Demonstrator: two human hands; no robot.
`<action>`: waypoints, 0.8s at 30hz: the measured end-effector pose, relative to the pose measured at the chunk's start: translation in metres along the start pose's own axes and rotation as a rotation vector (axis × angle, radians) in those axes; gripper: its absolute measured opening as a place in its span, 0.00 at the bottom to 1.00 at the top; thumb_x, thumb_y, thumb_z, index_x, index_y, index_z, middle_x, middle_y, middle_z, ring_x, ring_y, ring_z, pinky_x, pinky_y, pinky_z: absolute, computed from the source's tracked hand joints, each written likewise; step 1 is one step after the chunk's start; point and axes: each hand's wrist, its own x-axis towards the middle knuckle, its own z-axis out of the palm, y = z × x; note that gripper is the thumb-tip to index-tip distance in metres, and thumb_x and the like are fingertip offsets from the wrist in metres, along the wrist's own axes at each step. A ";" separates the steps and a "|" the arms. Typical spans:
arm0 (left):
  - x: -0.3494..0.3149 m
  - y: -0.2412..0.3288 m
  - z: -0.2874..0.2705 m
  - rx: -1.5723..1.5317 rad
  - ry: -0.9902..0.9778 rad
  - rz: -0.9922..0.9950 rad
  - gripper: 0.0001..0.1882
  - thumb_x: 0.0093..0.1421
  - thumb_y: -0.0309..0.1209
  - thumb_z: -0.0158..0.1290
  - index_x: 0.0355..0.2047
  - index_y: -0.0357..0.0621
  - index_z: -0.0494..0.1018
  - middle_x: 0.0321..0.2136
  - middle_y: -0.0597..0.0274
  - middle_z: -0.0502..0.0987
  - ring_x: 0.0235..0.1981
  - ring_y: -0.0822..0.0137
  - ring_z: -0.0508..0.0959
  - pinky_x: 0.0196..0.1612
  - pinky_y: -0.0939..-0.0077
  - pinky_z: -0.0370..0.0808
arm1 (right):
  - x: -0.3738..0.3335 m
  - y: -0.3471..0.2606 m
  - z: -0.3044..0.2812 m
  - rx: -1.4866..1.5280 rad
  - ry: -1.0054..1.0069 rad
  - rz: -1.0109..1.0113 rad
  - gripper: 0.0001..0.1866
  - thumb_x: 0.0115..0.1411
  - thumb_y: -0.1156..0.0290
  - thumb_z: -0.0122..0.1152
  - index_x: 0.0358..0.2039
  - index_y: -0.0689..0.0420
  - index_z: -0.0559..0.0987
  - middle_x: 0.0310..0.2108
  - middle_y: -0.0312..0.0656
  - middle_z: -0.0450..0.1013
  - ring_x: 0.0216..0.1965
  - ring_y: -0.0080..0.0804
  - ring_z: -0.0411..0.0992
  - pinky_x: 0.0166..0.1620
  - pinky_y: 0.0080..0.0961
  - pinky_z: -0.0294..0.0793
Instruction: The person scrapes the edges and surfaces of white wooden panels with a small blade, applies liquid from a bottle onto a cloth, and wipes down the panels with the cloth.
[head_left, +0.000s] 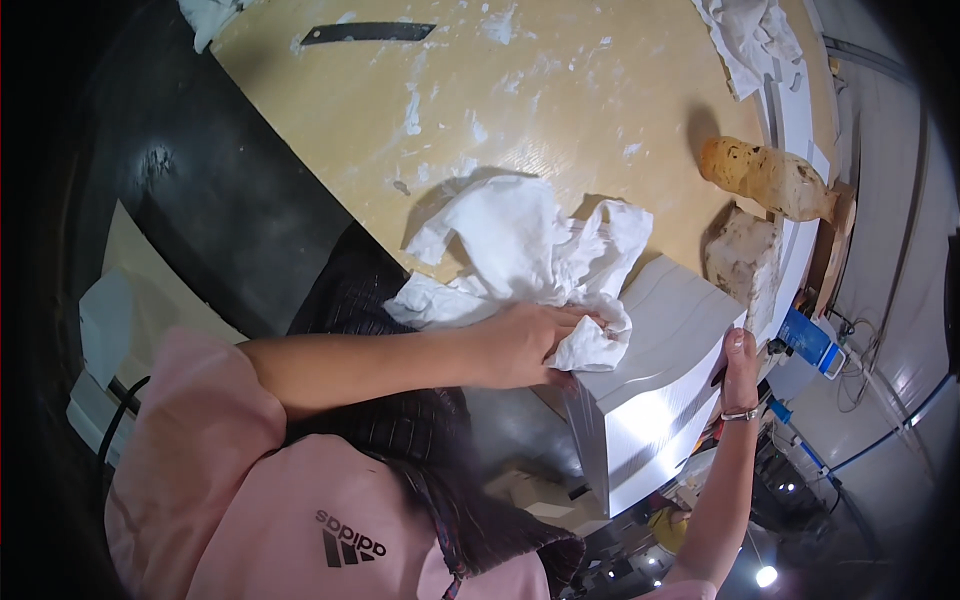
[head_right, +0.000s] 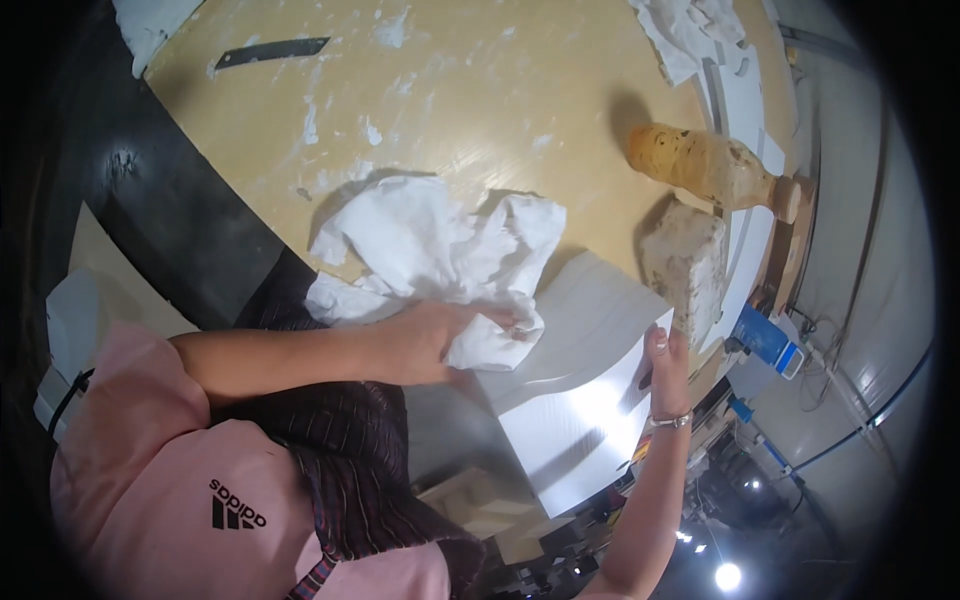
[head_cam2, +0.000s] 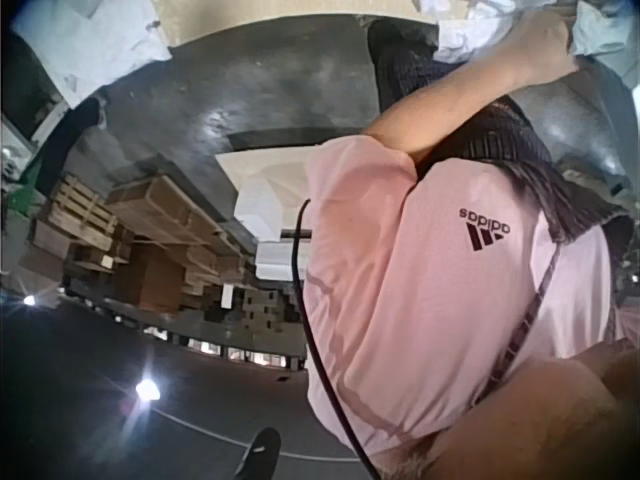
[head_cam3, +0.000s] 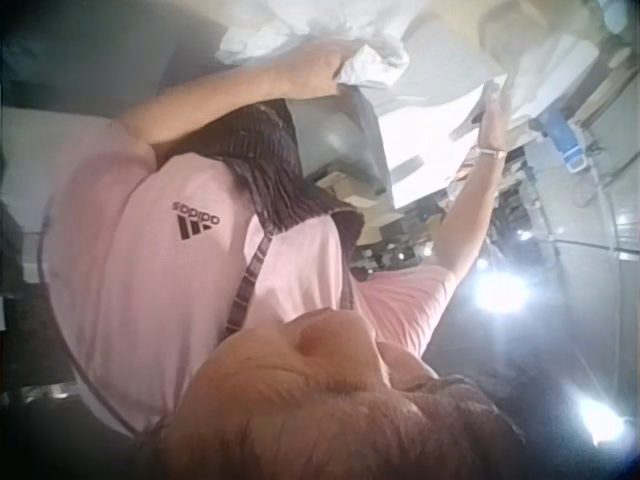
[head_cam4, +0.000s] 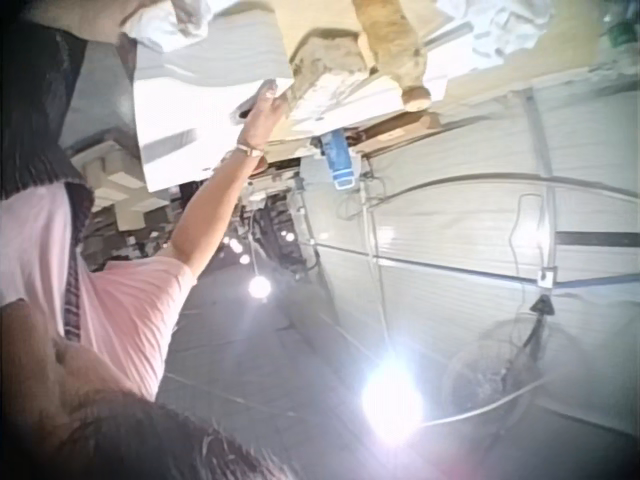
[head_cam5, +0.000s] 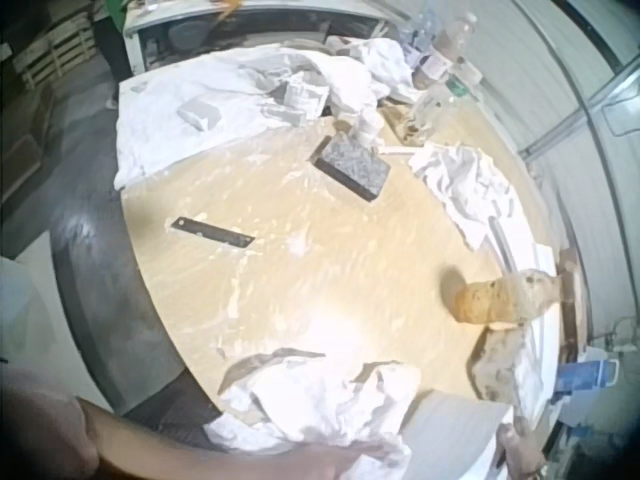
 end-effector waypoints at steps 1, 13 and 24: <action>-0.001 -0.001 0.001 -0.001 0.002 0.001 0.27 0.47 0.37 0.65 0.48 0.45 0.73 0.52 0.54 0.73 0.53 0.53 0.73 0.55 0.63 0.70 | -0.001 -0.002 0.003 -0.002 -0.001 -0.001 0.28 0.64 0.43 0.50 0.40 0.61 0.72 0.33 0.32 0.66 0.35 0.21 0.59 0.41 0.21 0.61; 0.006 0.036 0.011 -0.021 -0.093 0.151 0.36 0.49 0.40 0.65 0.57 0.43 0.66 0.61 0.55 0.64 0.64 0.51 0.60 0.67 0.57 0.53 | 0.002 -0.008 0.013 -0.162 0.189 -0.070 0.30 0.64 0.40 0.46 0.27 0.59 0.70 0.20 0.31 0.58 0.24 0.21 0.55 0.30 0.21 0.58; -0.067 -0.003 0.013 -0.190 0.184 0.048 0.19 0.57 0.36 0.60 0.47 0.45 0.73 0.48 0.55 0.76 0.52 0.58 0.74 0.59 0.63 0.67 | 0.009 0.015 0.003 -0.276 0.235 -0.135 0.30 0.65 0.42 0.45 0.35 0.63 0.70 0.29 0.36 0.64 0.32 0.25 0.60 0.39 0.23 0.62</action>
